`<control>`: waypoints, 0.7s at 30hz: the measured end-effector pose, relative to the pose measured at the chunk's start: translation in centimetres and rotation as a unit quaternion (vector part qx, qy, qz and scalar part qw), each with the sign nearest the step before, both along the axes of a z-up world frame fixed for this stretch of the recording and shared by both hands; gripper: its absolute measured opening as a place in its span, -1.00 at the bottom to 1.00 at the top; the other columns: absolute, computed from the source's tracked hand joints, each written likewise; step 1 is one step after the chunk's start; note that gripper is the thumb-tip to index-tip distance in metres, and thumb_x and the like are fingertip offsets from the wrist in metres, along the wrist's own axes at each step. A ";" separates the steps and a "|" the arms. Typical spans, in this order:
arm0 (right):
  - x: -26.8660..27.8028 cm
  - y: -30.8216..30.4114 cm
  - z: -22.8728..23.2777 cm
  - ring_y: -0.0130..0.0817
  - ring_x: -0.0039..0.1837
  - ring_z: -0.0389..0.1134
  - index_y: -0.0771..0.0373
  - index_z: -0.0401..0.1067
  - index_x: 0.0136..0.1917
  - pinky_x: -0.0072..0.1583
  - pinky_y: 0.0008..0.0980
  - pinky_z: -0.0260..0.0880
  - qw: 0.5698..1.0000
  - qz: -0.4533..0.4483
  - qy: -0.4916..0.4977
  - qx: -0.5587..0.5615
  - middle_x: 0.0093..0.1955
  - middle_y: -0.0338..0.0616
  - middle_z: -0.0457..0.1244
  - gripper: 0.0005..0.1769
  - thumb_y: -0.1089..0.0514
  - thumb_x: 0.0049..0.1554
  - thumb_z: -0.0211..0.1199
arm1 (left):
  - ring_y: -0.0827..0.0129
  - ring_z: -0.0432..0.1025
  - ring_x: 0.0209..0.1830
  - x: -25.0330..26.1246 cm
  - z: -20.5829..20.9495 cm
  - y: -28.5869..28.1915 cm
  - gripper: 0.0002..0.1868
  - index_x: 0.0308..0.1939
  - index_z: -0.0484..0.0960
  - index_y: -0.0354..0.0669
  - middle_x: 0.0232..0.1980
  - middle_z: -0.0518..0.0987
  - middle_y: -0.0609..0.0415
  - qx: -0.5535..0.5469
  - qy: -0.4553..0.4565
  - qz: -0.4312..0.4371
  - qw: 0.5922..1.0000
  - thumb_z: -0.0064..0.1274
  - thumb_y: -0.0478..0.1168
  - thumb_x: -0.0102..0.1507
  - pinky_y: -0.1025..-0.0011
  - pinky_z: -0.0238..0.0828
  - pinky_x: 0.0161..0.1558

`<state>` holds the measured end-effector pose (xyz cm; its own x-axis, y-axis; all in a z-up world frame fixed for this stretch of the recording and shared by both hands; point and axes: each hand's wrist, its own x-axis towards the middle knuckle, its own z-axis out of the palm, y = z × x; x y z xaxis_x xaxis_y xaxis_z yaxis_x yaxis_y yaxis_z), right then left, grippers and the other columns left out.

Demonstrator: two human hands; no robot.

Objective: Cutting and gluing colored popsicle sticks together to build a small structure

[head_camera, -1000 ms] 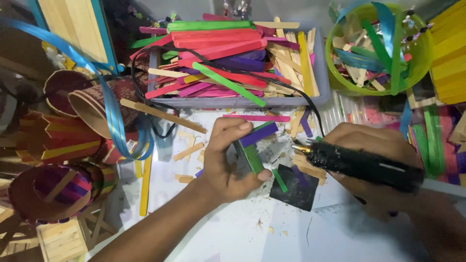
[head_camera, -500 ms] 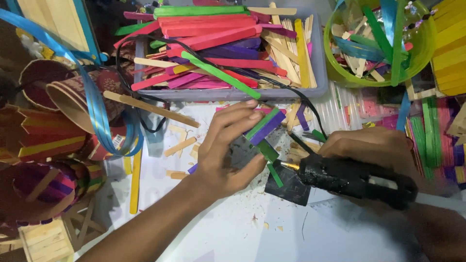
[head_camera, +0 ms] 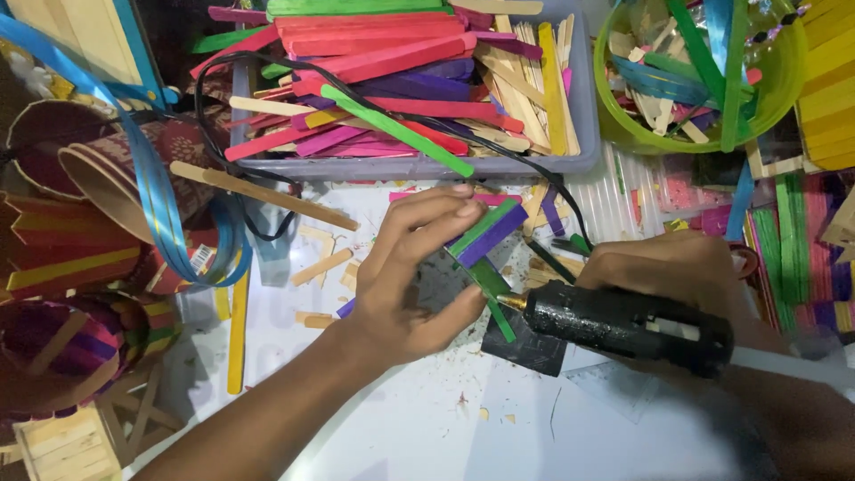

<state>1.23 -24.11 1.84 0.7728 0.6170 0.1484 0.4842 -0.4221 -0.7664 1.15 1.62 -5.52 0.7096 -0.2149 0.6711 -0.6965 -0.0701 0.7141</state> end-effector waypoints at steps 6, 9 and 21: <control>-0.2 -0.7 -0.8 -0.61 -0.52 0.24 0.06 0.52 -0.28 -0.46 -0.57 0.17 0.999 -0.016 -0.007 -0.030 -0.48 -0.43 0.32 -0.74 -0.12 0.01 0.19 | -0.04 0.43 0.40 0.0 -0.1 -0.1 -0.51 0.37 0.35 -0.23 0.32 0.46 -0.16 0.000 -0.003 0.010 1.000 0.11 -0.20 0.41 0.01 0.48 0.52; 0.0 -1.1 -0.9 -0.64 -0.49 0.28 0.01 0.54 -0.27 -0.43 -0.61 0.21 0.999 -0.013 -0.005 -0.046 -0.45 -0.45 0.35 -0.80 -0.09 -0.01 0.22 | -0.03 0.43 0.41 0.0 0.0 -0.1 -0.51 0.37 0.36 -0.23 0.32 0.46 -0.15 0.000 -0.001 0.012 1.000 0.12 -0.22 0.40 0.01 0.48 0.53; 0.0 -0.6 0.3 -0.61 -0.51 0.21 0.03 0.51 -0.33 -0.44 -0.60 0.15 0.997 -0.032 -0.002 -0.074 -0.51 -0.42 0.28 -0.90 0.03 -0.02 0.29 | -0.03 0.43 0.39 -0.1 0.3 0.0 -0.51 0.36 0.37 -0.26 0.30 0.46 -0.18 0.010 0.005 0.015 1.000 0.11 -0.22 0.40 0.03 0.45 0.52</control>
